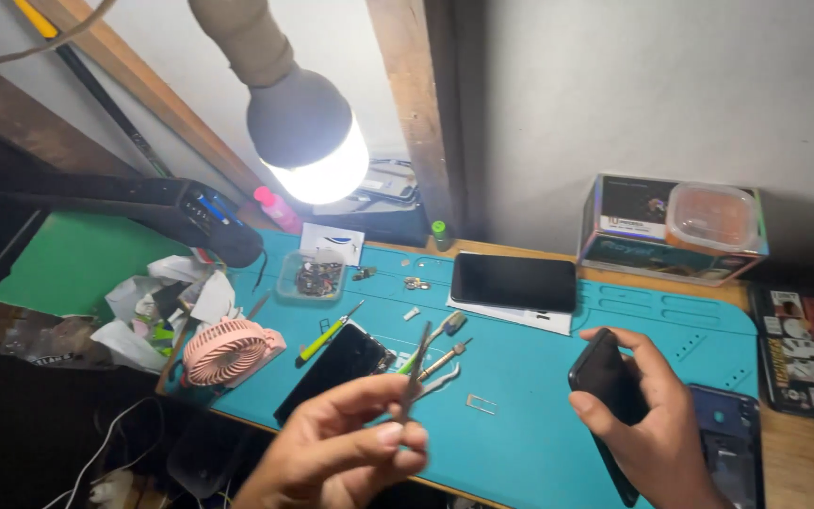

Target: The person uses a metal prying tool to separate the screen assembly from the back housing of a smartphone. They carefully work the tool along the edges to release the adhesive and then lift the screen away, revealing the internal components.

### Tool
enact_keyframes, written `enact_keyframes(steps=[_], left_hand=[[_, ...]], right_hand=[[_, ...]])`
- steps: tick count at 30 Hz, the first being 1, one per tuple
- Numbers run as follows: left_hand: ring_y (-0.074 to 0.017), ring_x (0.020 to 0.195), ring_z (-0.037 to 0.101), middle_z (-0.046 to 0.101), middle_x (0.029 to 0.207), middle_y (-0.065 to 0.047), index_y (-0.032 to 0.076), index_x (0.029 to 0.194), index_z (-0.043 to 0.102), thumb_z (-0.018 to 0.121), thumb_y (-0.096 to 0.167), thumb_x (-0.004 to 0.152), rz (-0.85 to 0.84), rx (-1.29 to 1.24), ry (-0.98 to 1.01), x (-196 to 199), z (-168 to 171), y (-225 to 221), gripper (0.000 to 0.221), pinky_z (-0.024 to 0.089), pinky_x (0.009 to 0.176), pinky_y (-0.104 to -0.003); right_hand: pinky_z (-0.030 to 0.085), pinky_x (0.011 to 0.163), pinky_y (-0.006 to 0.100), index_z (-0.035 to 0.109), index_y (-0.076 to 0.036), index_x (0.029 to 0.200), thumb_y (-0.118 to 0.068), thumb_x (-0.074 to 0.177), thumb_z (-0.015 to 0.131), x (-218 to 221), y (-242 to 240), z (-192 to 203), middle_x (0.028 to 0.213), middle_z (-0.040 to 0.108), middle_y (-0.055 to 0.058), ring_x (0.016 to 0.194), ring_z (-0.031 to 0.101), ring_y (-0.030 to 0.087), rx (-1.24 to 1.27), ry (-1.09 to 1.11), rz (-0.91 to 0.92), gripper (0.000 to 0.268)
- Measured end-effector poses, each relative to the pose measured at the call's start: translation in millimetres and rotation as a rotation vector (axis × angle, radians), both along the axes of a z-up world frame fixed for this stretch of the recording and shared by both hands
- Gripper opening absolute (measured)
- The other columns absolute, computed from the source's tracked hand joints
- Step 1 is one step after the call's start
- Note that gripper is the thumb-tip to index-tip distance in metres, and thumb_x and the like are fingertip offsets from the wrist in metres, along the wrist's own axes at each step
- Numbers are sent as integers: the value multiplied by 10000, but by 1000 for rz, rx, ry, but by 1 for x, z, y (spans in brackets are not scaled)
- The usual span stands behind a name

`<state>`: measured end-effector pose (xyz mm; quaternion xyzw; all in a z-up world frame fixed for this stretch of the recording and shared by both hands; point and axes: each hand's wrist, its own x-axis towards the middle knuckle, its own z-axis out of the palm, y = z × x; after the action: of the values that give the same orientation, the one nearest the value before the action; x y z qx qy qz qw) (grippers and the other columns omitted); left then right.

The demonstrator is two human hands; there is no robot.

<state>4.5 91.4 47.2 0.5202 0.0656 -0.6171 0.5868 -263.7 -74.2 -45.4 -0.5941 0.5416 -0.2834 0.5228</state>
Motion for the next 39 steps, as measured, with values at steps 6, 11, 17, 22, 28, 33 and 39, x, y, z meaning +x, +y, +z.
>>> enact_keyframes(steps=[6, 11, 17, 22, 28, 33, 39], left_hand=[[-519, 873, 760, 733, 1015, -345, -66, 1430, 615, 688, -149, 912, -114, -226, 177, -95, 3, -35, 529, 664, 820, -590], [-326, 617, 669, 721, 852, -226, -45, 1179, 699, 694, -10, 979, -226, -46, -119, -114, 6, -50, 203, 620, 636, -386], [-88, 569, 654, 732, 647, 4, 138, 1121, 818, 638, 185, 968, -293, -172, -979, -127, -27, -54, 240, 541, 561, -257], [-102, 491, 419, 548, 636, 28, 119, 1115, 785, 638, 161, 1021, -233, -268, -1139, -126, -41, -62, 180, 390, 486, -300], [-127, 394, 469, 552, 549, 36, 160, 1076, 739, 652, 223, 1024, -213, -345, -1421, -126, -52, -63, 119, 384, 390, -303], [-208, 410, 537, 647, 632, 5, 112, 1118, 694, 612, 141, 1045, -270, -427, -1642, -123, -62, -64, 114, 420, 393, -351], [-238, 406, 554, 666, 641, -7, 122, 1106, 674, 620, 168, 1052, -288, -375, -1626, -123, -67, -65, 89, 415, 370, -372]], right_hand=[[548, 786, 306, 687, -130, 1236, -317, 748, 820, -11, 3, 0, 956, 754, 36, 839, 687, 159, -137, -76, 50, 538], [480, 662, 319, 656, -109, 1136, -337, 774, 819, -14, 8, -10, 794, 681, 35, 704, 590, 155, -63, -94, 47, 457], [484, 582, 315, 602, -74, 1159, -221, 824, 802, -11, 13, -31, 809, 632, 67, 704, 558, 148, 84, -260, -27, 417], [456, 655, 317, 600, -57, 1157, -180, 833, 797, -5, 9, -30, 845, 646, 77, 745, 545, 158, 165, -268, -78, 399], [499, 727, 311, 556, -60, 1196, -164, 852, 813, -1, 8, -38, 922, 675, 105, 809, 593, 171, 184, -330, -74, 442], [499, 686, 308, 529, -73, 1196, -155, 898, 790, 3, 9, -38, 904, 685, 114, 781, 606, 165, 187, -339, -55, 404], [552, 734, 341, 527, -51, 1208, -103, 893, 786, 8, 11, -32, 930, 694, 139, 787, 650, 204, 202, -370, -68, 410]])
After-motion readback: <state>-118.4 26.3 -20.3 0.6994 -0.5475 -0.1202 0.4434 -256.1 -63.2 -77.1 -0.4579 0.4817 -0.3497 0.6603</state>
